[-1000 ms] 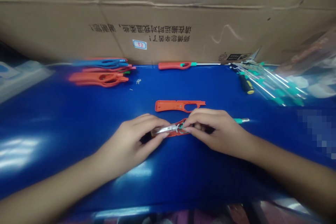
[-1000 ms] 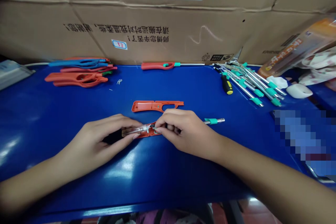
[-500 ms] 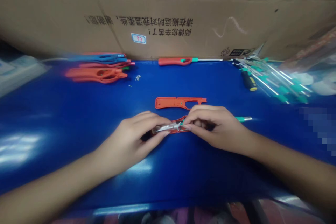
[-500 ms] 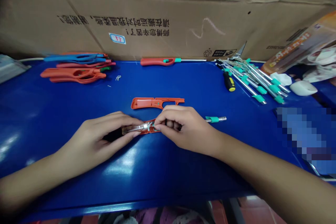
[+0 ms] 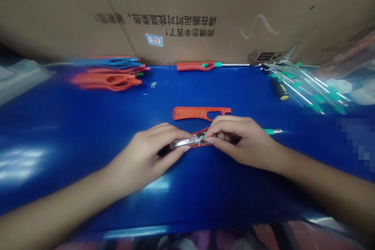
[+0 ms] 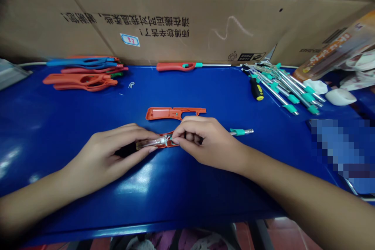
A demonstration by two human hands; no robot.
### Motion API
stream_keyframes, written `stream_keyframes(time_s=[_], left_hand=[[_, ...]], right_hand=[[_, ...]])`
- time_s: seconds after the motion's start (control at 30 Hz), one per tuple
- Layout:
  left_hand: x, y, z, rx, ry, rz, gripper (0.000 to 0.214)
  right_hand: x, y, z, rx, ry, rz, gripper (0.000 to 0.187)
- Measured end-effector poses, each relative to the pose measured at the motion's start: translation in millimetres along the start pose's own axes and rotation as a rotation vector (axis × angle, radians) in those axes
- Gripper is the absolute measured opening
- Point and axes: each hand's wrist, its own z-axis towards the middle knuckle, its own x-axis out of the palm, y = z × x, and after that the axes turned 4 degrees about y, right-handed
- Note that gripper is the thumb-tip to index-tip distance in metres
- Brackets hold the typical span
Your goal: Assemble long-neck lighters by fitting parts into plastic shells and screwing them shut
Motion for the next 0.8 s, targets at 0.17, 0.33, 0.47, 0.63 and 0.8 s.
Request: stream_keyframes(time_s=[0.17, 0.33, 0.47, 0.63, 0.8], left_hand=[[0.8, 0.1, -0.4, -0.001, -0.007, 0.006, 0.020], [1.0, -0.4, 0.6, 0.002, -0.019, 0.002, 0.020], [2.3, -1.8, 1.1, 0.001, -0.032, -0.008, 0.020], [3.8, -0.9, 0.5, 0.007, -0.036, -0.020, 0.022], [3.2, -2.3, 0.5, 0.001, -0.043, -0.016, 0.021]], right_hand=[[0.3, 0.6, 0.7, -0.007, 0.003, -0.008, 0.011], [-0.7, 1.2, -0.4, -0.011, 0.009, -0.019, 0.011], [0.0, 1.1, -0.1, -0.012, 0.006, -0.022, 0.010], [0.5, 1.7, 0.8, -0.007, 0.015, -0.013, 0.011], [0.6, 1.1, -0.1, -0.019, 0.009, -0.022, 0.013]])
